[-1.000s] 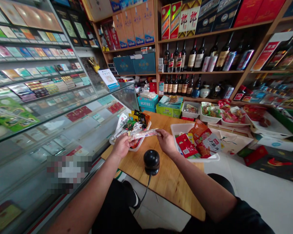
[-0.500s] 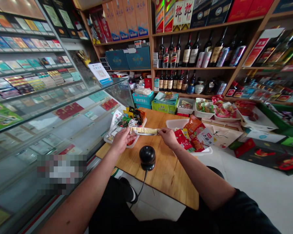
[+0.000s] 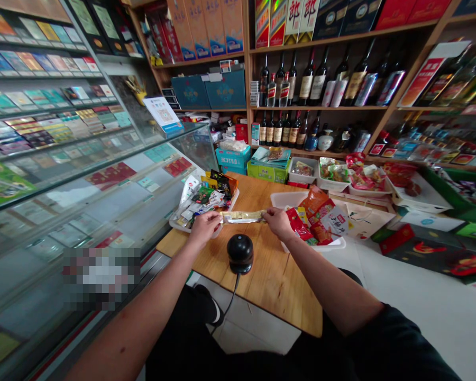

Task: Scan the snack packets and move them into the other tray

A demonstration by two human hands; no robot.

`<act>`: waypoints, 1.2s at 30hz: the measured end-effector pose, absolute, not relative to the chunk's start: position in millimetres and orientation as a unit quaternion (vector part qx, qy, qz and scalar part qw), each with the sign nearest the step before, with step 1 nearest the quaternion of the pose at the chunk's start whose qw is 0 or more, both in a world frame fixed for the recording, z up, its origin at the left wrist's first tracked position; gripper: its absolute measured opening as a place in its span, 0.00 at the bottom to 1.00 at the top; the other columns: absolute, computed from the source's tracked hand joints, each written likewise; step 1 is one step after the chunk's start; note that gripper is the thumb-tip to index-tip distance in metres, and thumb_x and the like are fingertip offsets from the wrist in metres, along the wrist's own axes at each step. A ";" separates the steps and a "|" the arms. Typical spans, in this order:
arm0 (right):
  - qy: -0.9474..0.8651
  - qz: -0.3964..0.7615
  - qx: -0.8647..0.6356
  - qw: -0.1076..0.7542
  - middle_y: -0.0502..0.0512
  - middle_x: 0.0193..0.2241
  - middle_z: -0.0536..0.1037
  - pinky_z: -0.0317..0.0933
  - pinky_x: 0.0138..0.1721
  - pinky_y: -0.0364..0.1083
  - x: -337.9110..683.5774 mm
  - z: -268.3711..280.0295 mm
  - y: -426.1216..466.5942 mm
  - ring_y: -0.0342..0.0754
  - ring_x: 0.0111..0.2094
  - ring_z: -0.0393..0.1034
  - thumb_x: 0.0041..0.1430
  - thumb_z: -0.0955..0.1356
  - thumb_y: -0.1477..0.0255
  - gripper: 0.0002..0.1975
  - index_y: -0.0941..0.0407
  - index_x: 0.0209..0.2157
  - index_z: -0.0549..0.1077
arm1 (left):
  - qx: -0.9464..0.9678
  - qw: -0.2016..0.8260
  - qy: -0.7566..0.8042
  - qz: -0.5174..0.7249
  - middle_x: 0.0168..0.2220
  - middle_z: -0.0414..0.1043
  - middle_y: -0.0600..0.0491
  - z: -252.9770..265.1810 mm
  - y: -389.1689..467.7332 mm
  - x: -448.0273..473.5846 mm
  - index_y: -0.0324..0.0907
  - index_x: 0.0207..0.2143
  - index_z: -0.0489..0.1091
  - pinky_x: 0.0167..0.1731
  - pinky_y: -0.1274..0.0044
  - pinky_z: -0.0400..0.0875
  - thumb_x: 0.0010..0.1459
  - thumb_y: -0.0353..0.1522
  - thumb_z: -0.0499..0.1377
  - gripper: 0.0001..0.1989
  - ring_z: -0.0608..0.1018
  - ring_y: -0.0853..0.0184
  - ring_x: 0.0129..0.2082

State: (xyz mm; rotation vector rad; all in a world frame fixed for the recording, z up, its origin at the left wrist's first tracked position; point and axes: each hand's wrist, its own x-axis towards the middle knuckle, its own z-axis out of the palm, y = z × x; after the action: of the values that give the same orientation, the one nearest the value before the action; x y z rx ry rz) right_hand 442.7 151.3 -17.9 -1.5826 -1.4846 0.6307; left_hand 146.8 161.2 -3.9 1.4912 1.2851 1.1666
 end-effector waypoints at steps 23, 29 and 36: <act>-0.632 0.128 -0.683 0.344 0.55 0.38 0.81 0.59 0.41 0.43 482.5 -37.2 143.1 0.46 0.39 0.71 0.59 0.68 0.72 0.09 0.56 0.34 0.82 | 0.824 0.183 0.426 0.325 0.46 0.81 0.46 -30.2 176.5 166.1 0.45 0.33 0.81 0.58 0.60 0.67 0.57 0.32 0.64 0.05 0.79 0.55 0.50; -0.622 0.122 -0.689 0.352 0.56 0.38 0.81 0.61 0.43 0.43 485.6 -41.7 144.0 0.47 0.39 0.72 0.59 0.67 0.72 0.10 0.57 0.35 0.82 | 0.821 0.190 0.427 0.329 0.47 0.81 0.46 -34.4 181.0 169.3 0.45 0.33 0.81 0.58 0.62 0.67 0.57 0.34 0.65 0.04 0.79 0.56 0.50; -0.618 0.120 -0.684 0.368 0.55 0.37 0.81 0.60 0.42 0.44 485.6 -36.9 137.5 0.47 0.39 0.72 0.59 0.67 0.70 0.10 0.56 0.34 0.82 | 0.809 0.176 0.447 0.340 0.37 0.79 0.48 -14.0 174.7 177.8 0.43 0.31 0.79 0.47 0.68 0.70 0.60 0.34 0.62 0.07 0.79 0.59 0.41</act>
State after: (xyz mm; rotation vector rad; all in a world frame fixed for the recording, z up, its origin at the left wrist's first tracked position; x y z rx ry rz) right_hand 485.6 137.5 -36.9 -1.7574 -1.5876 0.3074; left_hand 177.8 174.7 -14.0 2.2896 1.2645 0.9641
